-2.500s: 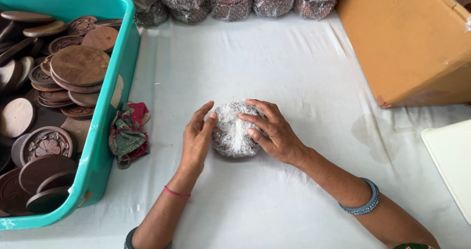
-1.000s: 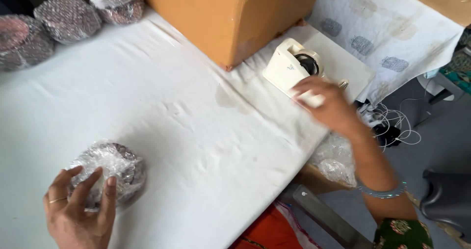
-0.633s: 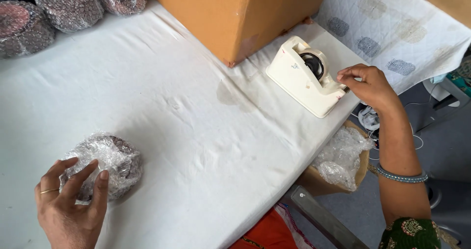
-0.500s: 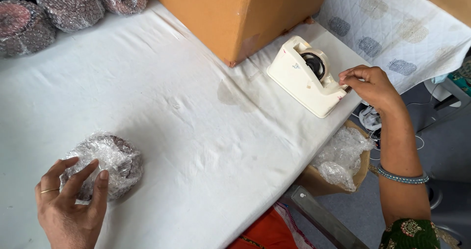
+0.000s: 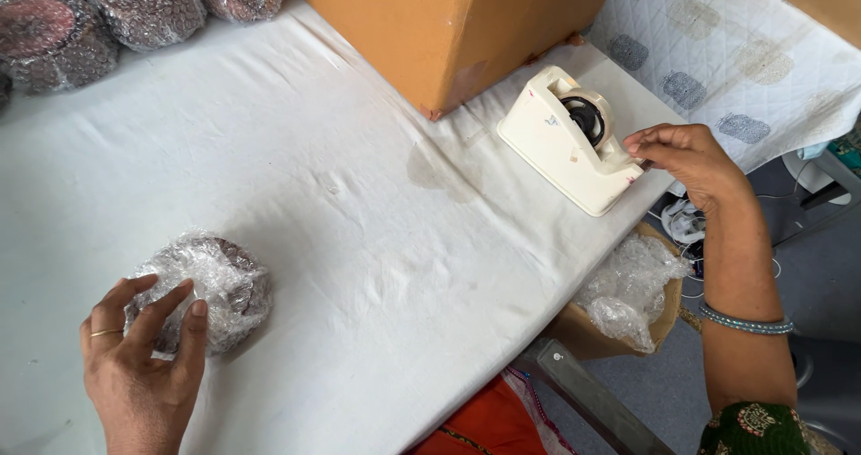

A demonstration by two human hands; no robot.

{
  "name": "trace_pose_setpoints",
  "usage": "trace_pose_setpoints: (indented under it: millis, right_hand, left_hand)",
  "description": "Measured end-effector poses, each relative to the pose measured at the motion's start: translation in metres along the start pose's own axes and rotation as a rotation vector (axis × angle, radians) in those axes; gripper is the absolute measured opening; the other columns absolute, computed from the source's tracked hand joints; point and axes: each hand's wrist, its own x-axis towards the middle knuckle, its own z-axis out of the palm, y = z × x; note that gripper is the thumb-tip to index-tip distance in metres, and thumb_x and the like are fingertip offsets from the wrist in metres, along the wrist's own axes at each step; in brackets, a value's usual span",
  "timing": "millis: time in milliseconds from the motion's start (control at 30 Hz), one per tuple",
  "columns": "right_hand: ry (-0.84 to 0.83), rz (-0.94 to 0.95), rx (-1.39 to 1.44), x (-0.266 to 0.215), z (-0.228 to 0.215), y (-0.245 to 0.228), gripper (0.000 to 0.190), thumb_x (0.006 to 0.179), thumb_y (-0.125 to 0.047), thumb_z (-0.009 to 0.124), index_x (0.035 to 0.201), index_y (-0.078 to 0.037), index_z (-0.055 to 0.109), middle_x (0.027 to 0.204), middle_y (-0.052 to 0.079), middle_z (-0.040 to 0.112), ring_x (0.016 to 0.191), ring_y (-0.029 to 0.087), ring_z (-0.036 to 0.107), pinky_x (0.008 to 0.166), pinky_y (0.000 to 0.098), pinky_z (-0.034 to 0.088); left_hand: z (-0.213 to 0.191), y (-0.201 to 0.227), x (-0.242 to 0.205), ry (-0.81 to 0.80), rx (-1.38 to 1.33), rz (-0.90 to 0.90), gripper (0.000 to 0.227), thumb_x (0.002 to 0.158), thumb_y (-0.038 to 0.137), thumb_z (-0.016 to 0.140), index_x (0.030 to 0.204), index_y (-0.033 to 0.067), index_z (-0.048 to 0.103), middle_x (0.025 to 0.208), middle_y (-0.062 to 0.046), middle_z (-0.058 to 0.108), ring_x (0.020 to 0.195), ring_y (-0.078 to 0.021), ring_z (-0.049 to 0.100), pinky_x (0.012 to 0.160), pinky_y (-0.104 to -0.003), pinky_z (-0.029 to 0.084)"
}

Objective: Clean and polish wooden carved items using a cloth.

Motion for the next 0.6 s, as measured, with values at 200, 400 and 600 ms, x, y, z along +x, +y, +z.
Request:
trace_pose_setpoints:
  millis: [200,400,600]
  right_hand:
    - [0.084,-0.234,-0.056,-0.007,0.005,0.008,0.007,0.093,0.002,0.07,0.1,0.003,0.072,0.113,-0.001,0.066,0.1,0.013,0.064,0.092,0.0279,0.052]
    - [0.209,-0.169,-0.262,-0.043,0.017,-0.051,0.01,0.104,-0.008,0.069,0.105,0.002,0.07,0.089,0.002,0.067,0.08,0.011,0.054,0.074,0.0274,0.047]
    - [0.192,-0.049,-0.087,-0.059,-0.012,0.005,0.012,0.104,-0.011,0.066,0.105,0.001,0.069,0.086,0.003,0.066,0.075,0.01,0.058,0.067,0.0248,0.049]
  left_hand:
    - [-0.001,0.004,-0.001,0.028,0.017,0.022,0.024,0.107,0.039,0.073,0.115,0.0173,0.078,0.136,-0.007,0.062,0.138,-0.0291,0.051,0.104,-0.047,0.054]
    - [-0.001,0.001,0.0,0.009,-0.014,0.01,0.023,0.106,0.037,0.073,0.115,0.016,0.078,0.135,-0.008,0.062,0.139,-0.0308,0.05,0.099,-0.047,0.055]
    - [0.004,-0.012,-0.003,0.024,0.105,0.089,0.023,0.107,0.036,0.075,0.116,0.0158,0.079,0.13,-0.008,0.06,0.137,-0.0306,0.053,0.104,-0.046,0.057]
